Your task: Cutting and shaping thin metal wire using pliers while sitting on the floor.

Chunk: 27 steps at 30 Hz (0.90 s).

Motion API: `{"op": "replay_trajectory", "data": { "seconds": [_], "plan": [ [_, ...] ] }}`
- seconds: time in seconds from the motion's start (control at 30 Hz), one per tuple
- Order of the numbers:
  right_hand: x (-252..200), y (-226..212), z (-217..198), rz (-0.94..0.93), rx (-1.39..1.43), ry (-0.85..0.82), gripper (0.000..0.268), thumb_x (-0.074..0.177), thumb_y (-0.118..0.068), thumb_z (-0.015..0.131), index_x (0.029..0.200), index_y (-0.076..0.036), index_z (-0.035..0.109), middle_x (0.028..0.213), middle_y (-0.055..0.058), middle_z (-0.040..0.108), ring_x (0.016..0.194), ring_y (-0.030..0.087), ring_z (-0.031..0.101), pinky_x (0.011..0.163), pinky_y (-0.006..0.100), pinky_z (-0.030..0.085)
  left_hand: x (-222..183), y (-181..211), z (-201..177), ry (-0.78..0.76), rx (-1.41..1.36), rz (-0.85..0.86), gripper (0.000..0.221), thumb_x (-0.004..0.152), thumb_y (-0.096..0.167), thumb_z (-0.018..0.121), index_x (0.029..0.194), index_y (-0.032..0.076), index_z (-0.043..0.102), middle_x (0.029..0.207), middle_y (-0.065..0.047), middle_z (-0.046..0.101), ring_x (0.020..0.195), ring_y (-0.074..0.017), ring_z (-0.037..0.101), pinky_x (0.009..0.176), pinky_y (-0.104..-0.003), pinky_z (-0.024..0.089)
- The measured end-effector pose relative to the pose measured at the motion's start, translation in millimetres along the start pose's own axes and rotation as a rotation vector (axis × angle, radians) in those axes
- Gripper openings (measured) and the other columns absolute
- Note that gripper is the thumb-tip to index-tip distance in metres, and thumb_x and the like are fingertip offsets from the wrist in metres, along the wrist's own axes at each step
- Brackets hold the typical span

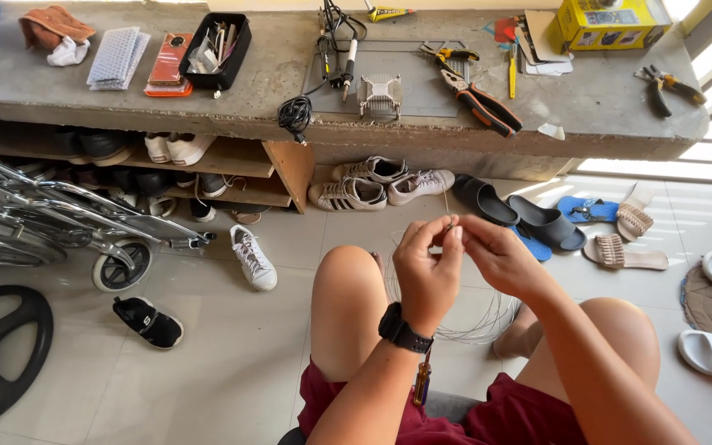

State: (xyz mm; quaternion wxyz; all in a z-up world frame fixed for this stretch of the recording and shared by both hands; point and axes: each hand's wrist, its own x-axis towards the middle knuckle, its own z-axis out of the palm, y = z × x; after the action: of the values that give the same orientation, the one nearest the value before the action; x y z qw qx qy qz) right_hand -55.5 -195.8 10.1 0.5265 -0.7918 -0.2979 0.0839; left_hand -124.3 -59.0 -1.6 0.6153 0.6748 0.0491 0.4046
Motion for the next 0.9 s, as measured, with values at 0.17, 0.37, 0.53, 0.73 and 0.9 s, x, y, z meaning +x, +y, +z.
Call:
{"op": "replay_trajectory", "data": {
  "seconds": [0.17,0.37,0.53,0.73,0.9],
  "plan": [
    [-2,29,5,-0.044,0.143,-0.098,0.037,0.115,-0.001,0.054,0.139,-0.007,0.082,0.075,0.008,0.073,0.069,0.018,0.066,0.073,0.039,0.065,-13,-19,-10,-0.069,-0.305,-0.323,0.019,0.110,0.002,0.075,0.126,-0.005,0.083,0.096,-0.010,0.070,0.078,-0.0149,0.075,0.055,-0.023,0.057],
    [2,44,14,-0.137,-0.006,0.029,0.061,0.110,0.001,0.062,0.167,-0.021,0.067,0.066,0.006,0.076,0.059,0.021,0.064,0.071,0.041,0.062,5,-14,-15,-0.005,-0.734,-0.872,0.015,0.115,0.003,0.072,0.127,0.002,0.081,0.100,-0.008,0.072,0.078,-0.0123,0.065,0.054,-0.013,0.035],
    [3,26,16,-0.144,-0.072,0.039,0.073,0.106,0.006,0.063,0.172,-0.023,0.062,0.065,0.007,0.078,0.058,0.023,0.069,0.071,0.043,0.064,15,-12,-25,0.004,-0.786,-0.949,0.014,0.118,0.007,0.070,0.126,0.003,0.081,0.099,-0.007,0.071,0.079,-0.0118,0.061,0.054,-0.013,0.030],
    [1,38,29,0.054,-0.116,0.015,0.033,0.112,-0.012,0.068,0.143,-0.017,0.077,0.069,0.005,0.084,0.062,0.024,0.074,0.071,0.041,0.065,12,-33,-38,0.007,-0.800,-1.010,0.020,0.120,0.011,0.066,0.131,0.003,0.081,0.104,-0.009,0.070,0.080,-0.0109,0.057,0.054,-0.013,0.028],
    [-3,24,29,0.037,-0.153,0.001,0.013,0.111,-0.017,0.071,0.107,-0.017,0.083,0.061,0.001,0.079,0.057,0.021,0.070,0.067,0.037,0.065,14,-39,-45,-0.003,-0.823,-1.101,0.022,0.119,0.025,0.070,0.126,0.007,0.081,0.102,-0.007,0.069,0.077,-0.0113,0.056,0.050,-0.014,0.027]
  ]
}}
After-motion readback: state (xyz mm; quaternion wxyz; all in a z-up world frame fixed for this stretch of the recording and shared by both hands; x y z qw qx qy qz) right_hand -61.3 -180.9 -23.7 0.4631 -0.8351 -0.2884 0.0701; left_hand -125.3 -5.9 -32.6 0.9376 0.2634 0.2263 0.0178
